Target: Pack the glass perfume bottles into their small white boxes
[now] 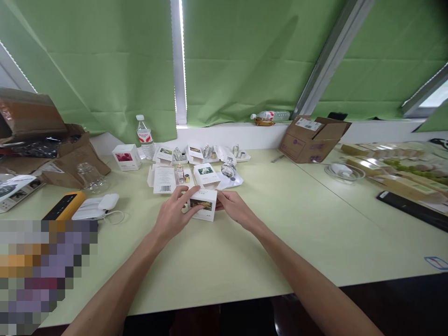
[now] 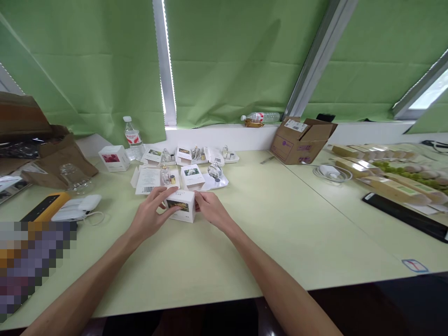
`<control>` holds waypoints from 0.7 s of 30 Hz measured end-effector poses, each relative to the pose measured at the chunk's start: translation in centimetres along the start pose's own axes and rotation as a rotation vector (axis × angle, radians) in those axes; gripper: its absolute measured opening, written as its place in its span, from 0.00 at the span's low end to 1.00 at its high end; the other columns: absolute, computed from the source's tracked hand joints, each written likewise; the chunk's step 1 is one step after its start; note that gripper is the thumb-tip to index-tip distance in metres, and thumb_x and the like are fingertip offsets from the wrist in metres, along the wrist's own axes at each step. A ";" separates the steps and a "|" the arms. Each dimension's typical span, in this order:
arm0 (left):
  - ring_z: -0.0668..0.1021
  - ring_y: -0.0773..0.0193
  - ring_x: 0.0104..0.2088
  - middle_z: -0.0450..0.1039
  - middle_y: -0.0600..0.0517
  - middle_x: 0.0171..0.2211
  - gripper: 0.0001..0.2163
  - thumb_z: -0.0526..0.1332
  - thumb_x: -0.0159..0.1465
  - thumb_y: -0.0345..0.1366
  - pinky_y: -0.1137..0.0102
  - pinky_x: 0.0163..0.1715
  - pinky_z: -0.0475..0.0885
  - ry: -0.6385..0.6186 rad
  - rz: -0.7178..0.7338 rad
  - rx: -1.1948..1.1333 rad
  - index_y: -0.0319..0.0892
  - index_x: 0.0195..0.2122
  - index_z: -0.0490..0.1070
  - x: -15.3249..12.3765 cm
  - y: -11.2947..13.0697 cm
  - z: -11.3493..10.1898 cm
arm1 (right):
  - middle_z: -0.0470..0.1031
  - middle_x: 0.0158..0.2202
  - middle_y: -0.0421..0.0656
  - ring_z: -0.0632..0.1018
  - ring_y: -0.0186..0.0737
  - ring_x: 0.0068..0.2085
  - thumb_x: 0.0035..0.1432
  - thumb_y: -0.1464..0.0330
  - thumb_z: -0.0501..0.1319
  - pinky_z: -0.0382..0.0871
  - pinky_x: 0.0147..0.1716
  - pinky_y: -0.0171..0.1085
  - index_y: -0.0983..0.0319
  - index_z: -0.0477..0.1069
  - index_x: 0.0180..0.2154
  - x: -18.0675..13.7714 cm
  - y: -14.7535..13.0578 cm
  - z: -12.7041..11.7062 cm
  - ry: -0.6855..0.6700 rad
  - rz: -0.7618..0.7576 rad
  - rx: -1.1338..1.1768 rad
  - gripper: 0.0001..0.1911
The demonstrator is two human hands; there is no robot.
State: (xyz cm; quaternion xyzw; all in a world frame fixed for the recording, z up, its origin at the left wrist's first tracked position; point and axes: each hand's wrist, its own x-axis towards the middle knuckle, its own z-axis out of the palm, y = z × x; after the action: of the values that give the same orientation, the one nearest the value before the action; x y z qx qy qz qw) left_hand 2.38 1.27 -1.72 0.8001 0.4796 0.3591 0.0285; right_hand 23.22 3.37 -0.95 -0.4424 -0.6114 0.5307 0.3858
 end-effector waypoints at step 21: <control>0.74 0.68 0.33 0.68 0.50 0.45 0.17 0.55 0.67 0.44 0.73 0.32 0.74 0.043 0.020 -0.067 0.52 0.56 0.67 0.0 0.2 -0.4 | 0.79 0.39 0.47 0.78 0.42 0.38 0.63 0.51 0.51 0.73 0.41 0.41 0.63 0.77 0.42 -0.2 -0.5 0.0 -0.001 0.000 -0.042 0.26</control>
State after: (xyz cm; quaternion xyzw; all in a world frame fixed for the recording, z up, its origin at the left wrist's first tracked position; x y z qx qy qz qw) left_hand 2.26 1.06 -1.35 0.7955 0.4599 0.3923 0.0416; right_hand 23.25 3.12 -0.47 -0.4502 -0.6225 0.5179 0.3762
